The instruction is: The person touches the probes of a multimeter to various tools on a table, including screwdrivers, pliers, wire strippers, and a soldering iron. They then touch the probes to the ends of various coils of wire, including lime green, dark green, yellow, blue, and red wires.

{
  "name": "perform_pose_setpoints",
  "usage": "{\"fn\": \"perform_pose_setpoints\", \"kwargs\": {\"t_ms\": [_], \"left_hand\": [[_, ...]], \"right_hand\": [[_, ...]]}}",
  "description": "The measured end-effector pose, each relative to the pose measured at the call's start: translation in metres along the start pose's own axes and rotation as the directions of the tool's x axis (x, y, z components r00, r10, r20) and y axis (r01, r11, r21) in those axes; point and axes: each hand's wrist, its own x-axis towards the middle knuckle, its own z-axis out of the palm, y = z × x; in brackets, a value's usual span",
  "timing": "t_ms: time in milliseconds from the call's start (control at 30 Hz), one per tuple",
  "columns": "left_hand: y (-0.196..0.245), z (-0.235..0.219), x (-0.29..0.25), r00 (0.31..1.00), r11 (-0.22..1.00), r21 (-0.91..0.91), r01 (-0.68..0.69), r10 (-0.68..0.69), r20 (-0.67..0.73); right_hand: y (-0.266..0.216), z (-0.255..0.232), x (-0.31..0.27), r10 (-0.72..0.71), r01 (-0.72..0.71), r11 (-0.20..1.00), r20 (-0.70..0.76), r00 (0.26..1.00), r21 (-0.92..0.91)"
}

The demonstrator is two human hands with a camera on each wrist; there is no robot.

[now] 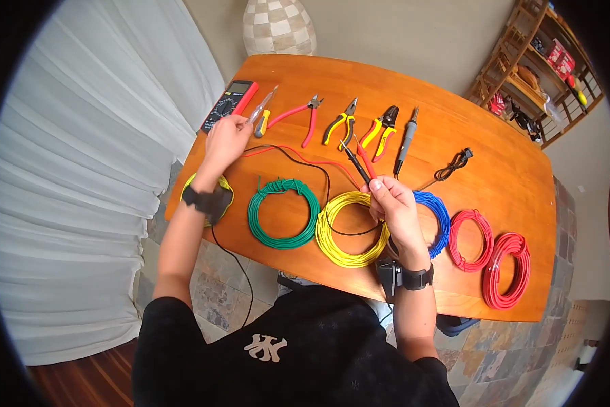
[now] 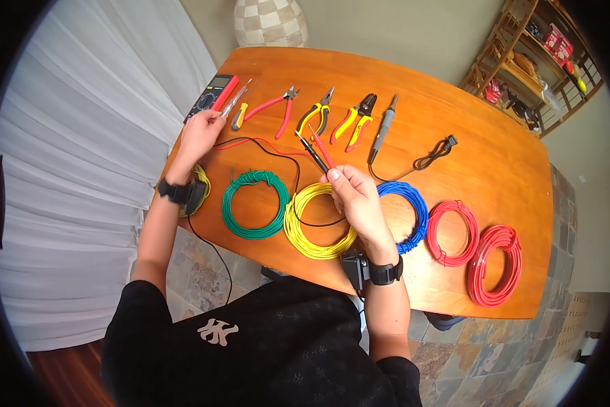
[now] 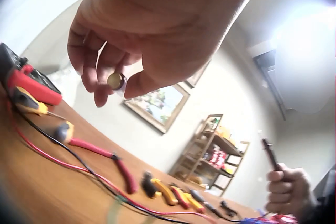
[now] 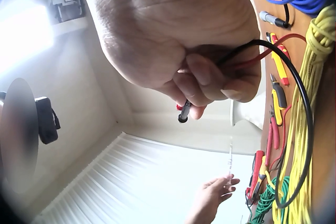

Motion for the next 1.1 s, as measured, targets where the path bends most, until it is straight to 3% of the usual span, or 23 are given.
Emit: {"fn": "perform_pose_setpoints", "kwargs": {"t_ms": [33,100,133,367,433,467,533,567,633,800,867,900,967,1033,1100], "left_hand": [[-0.016,0.007,0.012,1.000,1.000,0.002,-0.002,0.002,-0.003],[-0.038,0.020,0.029,0.995,0.956,0.284,-0.078,0.095,-0.045],[-0.043,0.026,0.032,0.999,0.953,0.302,-0.020,0.030,-0.029],[-0.037,0.038,0.026,0.996,0.883,0.465,-0.066,0.083,-0.016],[-0.035,0.041,0.024,0.915,0.858,0.459,-0.230,0.351,-0.199],[-0.030,0.040,0.025,0.916,0.859,0.459,-0.228,0.349,-0.199],[-0.021,0.039,0.031,0.943,0.858,0.411,-0.308,0.334,0.008],[-0.018,0.042,0.035,0.944,0.859,0.411,-0.305,0.331,0.007],[-0.012,0.046,0.043,0.973,0.888,0.427,-0.173,0.085,0.217],[-0.029,0.060,0.057,0.978,0.901,0.407,-0.153,0.078,0.195],[-0.050,0.065,0.067,0.979,0.996,0.060,-0.059,0.046,0.196],[-0.034,0.053,0.058,0.977,0.995,0.066,-0.073,0.058,0.206],[-0.004,0.023,0.022,0.953,0.952,-0.286,0.107,-0.016,0.304],[0.015,0.020,-0.013,0.980,0.920,-0.384,-0.075,0.139,0.140],[0.037,0.010,-0.042,0.945,0.897,-0.388,-0.211,0.289,0.155]], "right_hand": [[0.000,0.000,0.000,-0.001,0.001,1.000,0.002,1.000,-0.007],[0.000,0.000,0.000,-0.009,0.009,1.000,0.001,1.000,-0.014],[0.001,-0.002,0.001,-0.014,0.013,1.000,-0.007,1.000,-0.022],[0.000,-0.004,0.002,-0.017,0.017,0.999,-0.020,1.000,-0.029],[0.000,-0.004,0.002,-0.012,0.012,0.999,-0.018,1.000,-0.034],[0.000,-0.003,0.002,-0.010,0.010,0.999,-0.019,1.000,-0.036],[0.001,-0.003,0.002,-0.016,0.015,0.999,-0.015,1.000,-0.046],[0.002,-0.003,0.002,-0.025,0.024,0.998,-0.013,1.000,-0.056],[0.002,-0.002,0.002,-0.021,0.020,0.998,-0.017,1.000,-0.057],[0.001,-0.006,0.002,-0.044,0.042,0.997,-0.026,0.999,-0.058],[-0.001,-0.007,0.002,-0.063,0.062,0.997,-0.025,0.998,-0.050],[-0.001,-0.007,0.001,-0.067,0.066,0.997,-0.040,0.997,-0.040],[-0.003,-0.006,0.001,-0.060,0.059,0.998,-0.010,0.998,-0.027],[-0.004,-0.003,0.001,-0.062,0.062,0.998,-0.020,0.998,-0.023],[-0.004,0.000,-0.001,-0.053,0.053,0.998,-0.021,0.998,-0.031]]}}
